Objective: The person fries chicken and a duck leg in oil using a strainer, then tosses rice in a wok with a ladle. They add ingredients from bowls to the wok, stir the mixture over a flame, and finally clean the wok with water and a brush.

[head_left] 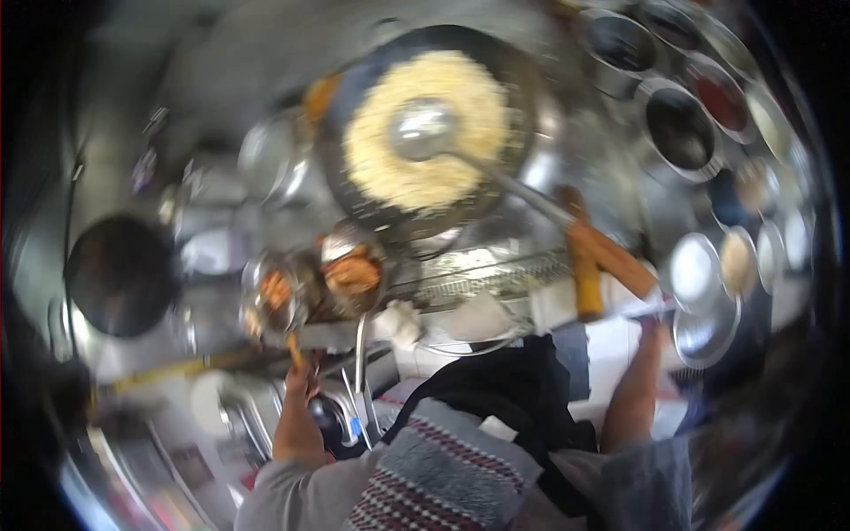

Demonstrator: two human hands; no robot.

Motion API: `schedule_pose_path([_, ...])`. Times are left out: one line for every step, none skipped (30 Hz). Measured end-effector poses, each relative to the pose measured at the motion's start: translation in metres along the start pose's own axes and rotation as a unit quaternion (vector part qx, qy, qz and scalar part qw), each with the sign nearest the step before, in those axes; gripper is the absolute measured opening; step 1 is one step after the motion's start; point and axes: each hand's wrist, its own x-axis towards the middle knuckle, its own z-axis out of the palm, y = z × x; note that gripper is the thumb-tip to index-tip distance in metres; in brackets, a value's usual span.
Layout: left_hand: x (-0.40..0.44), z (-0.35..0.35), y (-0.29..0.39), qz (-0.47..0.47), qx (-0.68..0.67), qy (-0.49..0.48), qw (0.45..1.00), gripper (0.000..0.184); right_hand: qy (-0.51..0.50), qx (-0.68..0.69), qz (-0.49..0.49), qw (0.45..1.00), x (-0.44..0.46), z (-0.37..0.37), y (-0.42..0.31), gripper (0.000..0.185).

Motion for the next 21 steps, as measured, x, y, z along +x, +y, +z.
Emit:
schedule_pose_path([-0.006, -0.008, 0.001, -0.012, 0.011, 0.037, 0.999, 0.019, 0.034, 0.087, 0.071, 0.993, 0.012, 0.01, -0.006, 0.033])
schedule_pose_path([-0.002, -0.008, 0.004, -0.026, 0.028, 0.058, 0.998, 0.02, 0.111, 0.103, 0.113, 0.982, -0.022, 0.043, -0.037, 0.03])
schedule_pose_path([-0.004, -0.006, 0.005, -0.023, 0.01, 0.06, 0.998, 0.02, 0.027, 0.103, 0.114, 0.988, -0.018, 0.019, -0.04, 0.03])
schedule_pose_path([-0.003, -0.006, 0.006, -0.034, -0.004, 0.083, 0.996, 0.019, -0.054, 0.099, 0.116, 0.987, -0.006, 0.003, -0.039, 0.031])
schedule_pose_path([-0.001, -0.008, 0.005, -0.049, -0.017, 0.1, 0.994, 0.019, -0.022, 0.069, 0.141, 0.987, -0.038, 0.022, -0.066, 0.033])
schedule_pose_path([-0.005, -0.01, 0.005, -0.043, -0.037, 0.076, 0.995, 0.017, 0.011, 0.039, 0.164, 0.986, -0.081, 0.036, -0.093, 0.035])
schedule_pose_path([0.003, -0.017, -0.003, -0.044, -0.031, 0.06, 0.997, 0.017, 0.001, 0.031, 0.152, 0.988, -0.119, 0.051, -0.118, 0.035])
schedule_pose_path([0.014, -0.029, -0.015, -0.045, -0.025, 0.044, 0.998, 0.017, 0.021, 0.013, 0.162, 0.986, -0.158, 0.06, -0.141, 0.031])
schedule_pose_path([0.019, -0.039, -0.023, -0.049, -0.043, 0.039, 0.997, 0.017, 0.041, -0.004, 0.17, 0.984, -0.19, 0.062, -0.162, 0.029])
schedule_pose_path([0.025, -0.047, -0.03, -0.044, -0.073, 0.011, 0.996, 0.016, 0.064, -0.021, 0.177, 0.982, -0.213, 0.059, -0.186, 0.028])
schedule_pose_path([0.032, -0.048, -0.035, -0.038, -0.1, -0.017, 0.994, 0.016, 0.01, -0.091, 0.158, 0.983, -0.228, 0.047, -0.207, 0.031])
schedule_pose_path([0.014, -0.037, -0.019, -0.044, -0.116, -0.001, 0.992, 0.015, -0.042, -0.16, 0.138, 0.977, -0.242, 0.029, -0.228, 0.035])
schedule_pose_path([0.017, -0.041, -0.021, -0.052, -0.141, -0.022, 0.988, 0.014, -0.017, -0.226, 0.094, 0.969, -0.252, 0.01, -0.252, 0.037])
schedule_pose_path([0.02, -0.046, -0.025, -0.059, -0.165, -0.043, 0.984, 0.013, 0.009, -0.29, 0.049, 0.956, -0.263, -0.006, -0.277, 0.04])
schedule_pose_path([0.017, -0.046, -0.023, -0.072, -0.186, -0.025, 0.98, 0.018, -0.005, -0.352, 0.025, 0.936, -0.283, -0.018, -0.312, 0.04])
schedule_pose_path([0.016, -0.051, -0.026, -0.074, -0.195, -0.032, 0.977, 0.018, -0.016, -0.412, 0.0, 0.911, -0.319, -0.015, -0.355, 0.04])
schedule_pose_path([0.02, -0.056, -0.028, -0.085, -0.225, -0.056, 0.969, 0.02, 0.035, -0.461, -0.045, 0.886, -0.363, -0.005, -0.397, 0.03])
schedule_pose_path([0.023, -0.061, -0.03, -0.097, -0.254, -0.081, 0.959, 0.021, 0.039, -0.461, -0.055, 0.885, -0.39, -0.02, -0.44, 0.03])
schedule_pose_path([0.023, -0.064, -0.031, -0.097, -0.253, -0.105, 0.957, 0.015, -0.013, -0.457, -0.073, 0.886, -0.409, -0.049, -0.484, 0.028])
schedule_pose_path([0.023, -0.067, -0.031, -0.101, -0.258, -0.112, 0.954, 0.015, -0.065, -0.453, -0.09, 0.884, -0.434, -0.064, -0.517, 0.036])
schedule_pose_path([0.023, -0.067, -0.032, -0.102, -0.256, -0.111, 0.955, 0.016, 0.011, -0.483, -0.183, 0.856, -0.507, -0.019, -0.506, 0.037])
